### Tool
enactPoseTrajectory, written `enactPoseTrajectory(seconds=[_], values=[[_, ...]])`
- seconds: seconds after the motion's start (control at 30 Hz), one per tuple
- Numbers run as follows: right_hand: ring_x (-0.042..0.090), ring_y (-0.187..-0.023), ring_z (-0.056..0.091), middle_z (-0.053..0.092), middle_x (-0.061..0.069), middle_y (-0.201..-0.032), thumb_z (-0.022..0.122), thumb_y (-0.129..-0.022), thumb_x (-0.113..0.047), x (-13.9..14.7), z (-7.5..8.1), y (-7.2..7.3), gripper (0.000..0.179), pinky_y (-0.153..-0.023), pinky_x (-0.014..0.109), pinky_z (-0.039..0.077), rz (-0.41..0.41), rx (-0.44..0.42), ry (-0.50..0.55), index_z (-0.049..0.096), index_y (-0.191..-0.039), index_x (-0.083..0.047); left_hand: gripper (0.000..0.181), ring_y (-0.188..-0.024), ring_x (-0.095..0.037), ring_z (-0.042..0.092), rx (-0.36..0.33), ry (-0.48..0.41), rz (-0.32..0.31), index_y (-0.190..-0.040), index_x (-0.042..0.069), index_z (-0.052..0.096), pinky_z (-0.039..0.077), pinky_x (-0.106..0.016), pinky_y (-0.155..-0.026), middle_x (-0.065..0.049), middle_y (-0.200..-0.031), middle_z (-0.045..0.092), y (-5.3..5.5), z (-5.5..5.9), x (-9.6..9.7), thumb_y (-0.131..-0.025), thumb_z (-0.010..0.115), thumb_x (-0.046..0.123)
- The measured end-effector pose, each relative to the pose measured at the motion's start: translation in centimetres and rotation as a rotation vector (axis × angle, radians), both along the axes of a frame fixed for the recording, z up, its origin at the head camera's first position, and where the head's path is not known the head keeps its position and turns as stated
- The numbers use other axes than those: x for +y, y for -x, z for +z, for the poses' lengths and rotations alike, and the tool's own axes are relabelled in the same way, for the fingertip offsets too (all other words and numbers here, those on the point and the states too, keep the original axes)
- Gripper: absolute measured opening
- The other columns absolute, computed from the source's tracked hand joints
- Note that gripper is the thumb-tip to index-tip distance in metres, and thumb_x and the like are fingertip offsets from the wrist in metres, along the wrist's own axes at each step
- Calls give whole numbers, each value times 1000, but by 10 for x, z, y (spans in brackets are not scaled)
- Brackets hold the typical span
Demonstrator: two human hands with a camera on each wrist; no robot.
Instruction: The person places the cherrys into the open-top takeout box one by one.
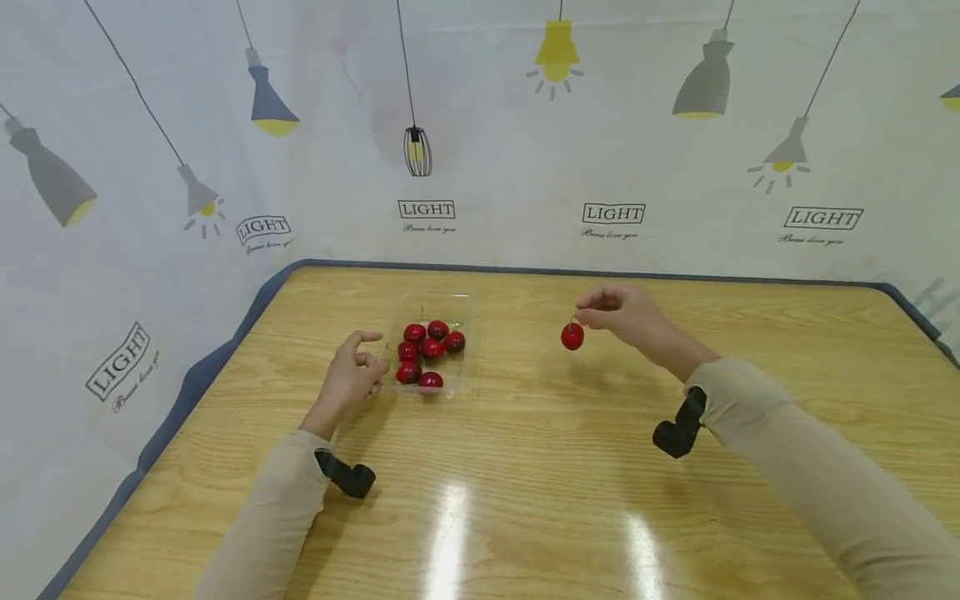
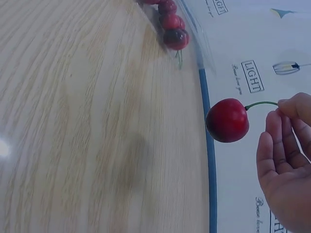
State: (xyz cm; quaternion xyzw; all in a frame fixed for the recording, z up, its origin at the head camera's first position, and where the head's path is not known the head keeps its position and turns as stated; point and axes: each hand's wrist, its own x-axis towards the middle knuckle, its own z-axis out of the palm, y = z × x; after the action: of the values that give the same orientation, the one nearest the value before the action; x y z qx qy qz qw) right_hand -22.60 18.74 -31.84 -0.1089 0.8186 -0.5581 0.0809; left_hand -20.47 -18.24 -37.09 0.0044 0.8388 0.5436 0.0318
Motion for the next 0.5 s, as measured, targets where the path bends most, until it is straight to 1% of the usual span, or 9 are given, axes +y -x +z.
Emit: enactPoseTrajectory(seconds=[0.27,0.5], values=[[25,-89,52,58,2,-87,60,-83,-11,-31,3,4,19,-76,26,43,41,1,31,56,-96,2,48,-43,-11,42,-8,-6,5,-130,3,35,33,-21,-39,-2,-60,42,-1,0,-1,-84,48,-2],[25,-86,54,59,5,-87,60,-83,-9,-58,9,5,17,-76,30,45,78,48,56,57,-95,2,49,-43,-11,42,-7,-2,-1,-130,3,35,33,-21,-39,-2,-61,42,-1,1,0,-83,48,-1]])
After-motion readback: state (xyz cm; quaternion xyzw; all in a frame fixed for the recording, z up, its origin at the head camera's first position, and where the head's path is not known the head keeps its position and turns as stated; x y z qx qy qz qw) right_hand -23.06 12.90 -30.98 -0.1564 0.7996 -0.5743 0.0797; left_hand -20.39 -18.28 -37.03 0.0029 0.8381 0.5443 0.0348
